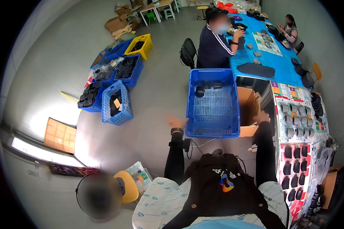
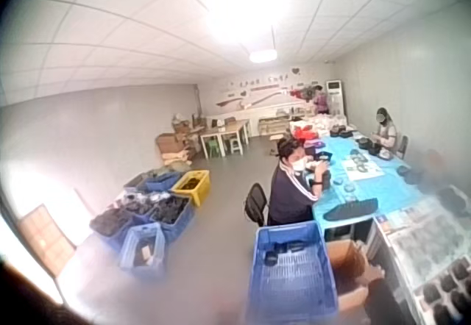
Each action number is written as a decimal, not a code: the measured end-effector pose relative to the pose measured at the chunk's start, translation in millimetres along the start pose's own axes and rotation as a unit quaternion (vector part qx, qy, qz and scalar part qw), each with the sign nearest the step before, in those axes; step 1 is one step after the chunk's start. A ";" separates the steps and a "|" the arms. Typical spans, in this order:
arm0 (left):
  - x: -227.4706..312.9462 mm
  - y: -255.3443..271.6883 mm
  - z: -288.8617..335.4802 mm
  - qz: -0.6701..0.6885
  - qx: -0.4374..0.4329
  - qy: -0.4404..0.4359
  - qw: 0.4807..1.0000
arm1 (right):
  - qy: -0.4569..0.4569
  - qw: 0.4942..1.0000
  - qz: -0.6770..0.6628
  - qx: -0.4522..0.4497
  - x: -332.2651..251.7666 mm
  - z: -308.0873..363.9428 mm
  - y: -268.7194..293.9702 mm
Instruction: Organizing and inspecting various shoe components like linings and soles in a factory setting.
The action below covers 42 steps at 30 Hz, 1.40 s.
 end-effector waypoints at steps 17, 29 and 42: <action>238.6 -22.6 141.6 0.212 0.000 -0.599 0.772 | 0.324 0.928 -0.009 0.183 -309.9 83.6 121.7; 267.7 50.3 125.1 0.587 -0.526 -0.169 0.592 | 0.747 0.648 -0.081 0.124 -324.9 253.0 84.9; 87.8 116.5 6.9 0.828 -0.304 0.018 0.470 | 0.698 0.713 -0.061 -0.038 -159.1 182.4 74.0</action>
Point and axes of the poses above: each hand's wrist, its own z-axis away from the middle knuckle, its own y-axis out of the back of the hand, x = y × z, the point moved 2 cm from there along -z, towards the middle knuckle, and after that the axes turned 5 degrees about y, right-handed, at the moved point
